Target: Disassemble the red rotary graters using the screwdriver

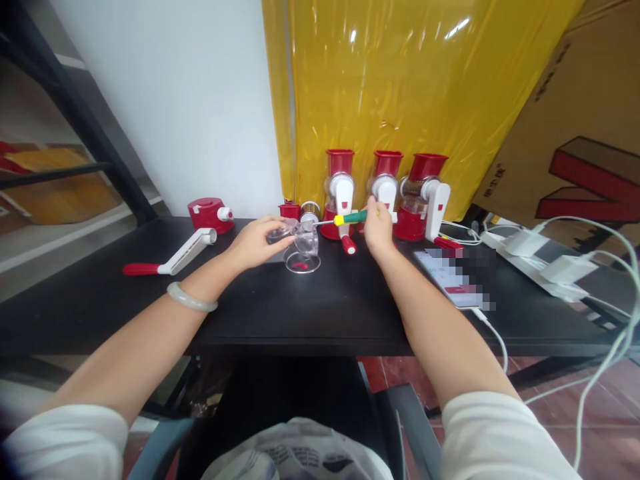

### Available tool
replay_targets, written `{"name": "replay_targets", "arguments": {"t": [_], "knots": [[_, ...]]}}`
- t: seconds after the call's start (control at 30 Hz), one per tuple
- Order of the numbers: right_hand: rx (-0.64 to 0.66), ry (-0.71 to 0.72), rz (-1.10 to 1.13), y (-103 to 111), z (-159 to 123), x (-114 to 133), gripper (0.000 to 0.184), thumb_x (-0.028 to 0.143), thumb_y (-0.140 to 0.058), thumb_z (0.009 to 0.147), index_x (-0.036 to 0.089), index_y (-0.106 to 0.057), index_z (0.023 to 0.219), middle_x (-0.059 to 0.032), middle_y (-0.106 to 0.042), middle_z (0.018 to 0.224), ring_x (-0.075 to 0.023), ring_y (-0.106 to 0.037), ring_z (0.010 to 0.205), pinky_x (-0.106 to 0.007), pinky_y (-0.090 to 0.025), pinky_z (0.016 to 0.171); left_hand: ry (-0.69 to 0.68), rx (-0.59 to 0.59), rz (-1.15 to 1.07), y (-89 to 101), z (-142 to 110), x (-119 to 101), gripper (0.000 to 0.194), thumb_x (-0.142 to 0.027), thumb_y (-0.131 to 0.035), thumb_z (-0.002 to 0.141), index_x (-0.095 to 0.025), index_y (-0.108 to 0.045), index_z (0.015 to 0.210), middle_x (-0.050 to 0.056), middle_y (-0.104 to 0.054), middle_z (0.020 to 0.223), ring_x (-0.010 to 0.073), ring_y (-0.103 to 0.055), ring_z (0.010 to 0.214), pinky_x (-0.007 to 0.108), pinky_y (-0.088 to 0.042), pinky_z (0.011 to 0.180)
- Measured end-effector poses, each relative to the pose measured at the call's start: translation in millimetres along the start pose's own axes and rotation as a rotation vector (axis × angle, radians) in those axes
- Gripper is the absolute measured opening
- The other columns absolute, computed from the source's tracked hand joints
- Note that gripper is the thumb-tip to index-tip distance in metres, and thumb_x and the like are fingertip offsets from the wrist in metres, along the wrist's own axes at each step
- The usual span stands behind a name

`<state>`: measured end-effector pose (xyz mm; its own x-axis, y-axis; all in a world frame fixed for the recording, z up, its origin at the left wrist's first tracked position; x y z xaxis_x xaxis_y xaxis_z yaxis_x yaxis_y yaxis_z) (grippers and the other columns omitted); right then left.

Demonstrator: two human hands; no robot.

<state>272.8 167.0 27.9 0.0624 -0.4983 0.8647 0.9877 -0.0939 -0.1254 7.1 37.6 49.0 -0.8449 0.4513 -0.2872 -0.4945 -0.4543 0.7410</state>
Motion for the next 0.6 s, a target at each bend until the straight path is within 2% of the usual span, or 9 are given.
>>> {"name": "replay_targets", "arguments": {"t": [0.1,0.2,0.3,0.43,0.6], "knots": [[-0.085,-0.063,-0.018,4.1,-0.7,-2.1,0.031,0.048,-0.062,0.083,0.022,-0.054,0.069,0.0063,-0.046,0.056,-0.0081,-0.038,0.04,-0.025,-0.042,0.04,-0.002,-0.005,0.005,-0.1,0.3,0.7,0.037,-0.054,-0.064,0.087,-0.02,-0.073,0.1,0.009,-0.072,0.119,0.0262,-0.069,0.105,0.041,-0.054,0.093],[-0.071,-0.09,0.049,1.5,-1.5,-2.5,0.018,0.038,-0.061,0.08,0.022,-0.056,0.073,0.0059,-0.05,0.062,-0.0076,-0.041,0.042,-0.024,-0.044,0.041,-0.008,-0.011,0.006,-0.1,0.5,1.0,0.036,-0.053,-0.063,0.088,-0.02,-0.073,0.1,0.009,-0.071,0.119,0.0263,-0.068,0.106,0.042,-0.054,0.094],[-0.053,-0.096,0.137,-0.9,-1.5,-3.1,0.013,0.035,-0.06,0.079,0.023,-0.055,0.078,0.0059,-0.051,0.066,-0.0077,-0.042,0.043,-0.023,-0.043,0.04,-0.005,-0.005,0.01,-0.4,0.6,1.3,0.038,-0.054,-0.063,0.088,-0.02,-0.073,0.101,0.009,-0.071,0.119,0.0262,-0.068,0.106,0.041,-0.054,0.093],[-0.031,-0.09,0.184,-3.4,-1.8,-3.0,0.024,0.046,-0.059,0.083,0.024,-0.052,0.08,0.0063,-0.048,0.065,-0.0081,-0.04,0.041,-0.026,-0.044,0.04,-0.002,0.0,0.016,-0.4,0.7,0.5,0.037,-0.054,-0.063,0.087,-0.02,-0.073,0.1,0.009,-0.072,0.118,0.0262,-0.068,0.105,0.041,-0.054,0.093],[-0.052,-0.059,0.015,-0.7,-3.0,-0.8,0.052,0.074,-0.047,0.086,0.024,-0.051,0.074,0.0045,-0.045,0.058,-0.0107,-0.043,0.041,-0.027,-0.041,0.039,0.004,-0.001,0.012,-0.5,0.8,0.9,0.038,-0.054,-0.063,0.087,-0.02,-0.073,0.101,0.009,-0.072,0.119,0.0264,-0.068,0.107,0.042,-0.054,0.094]]}}
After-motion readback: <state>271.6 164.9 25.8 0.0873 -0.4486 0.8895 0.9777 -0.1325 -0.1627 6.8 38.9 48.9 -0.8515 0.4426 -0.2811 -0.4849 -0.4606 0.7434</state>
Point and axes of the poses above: each hand's wrist, its own z-axis towards the middle knuckle, its own y-axis out of the back of the hand, x = y × z, the point moved 6 cm from there along z, towards the middle knuckle
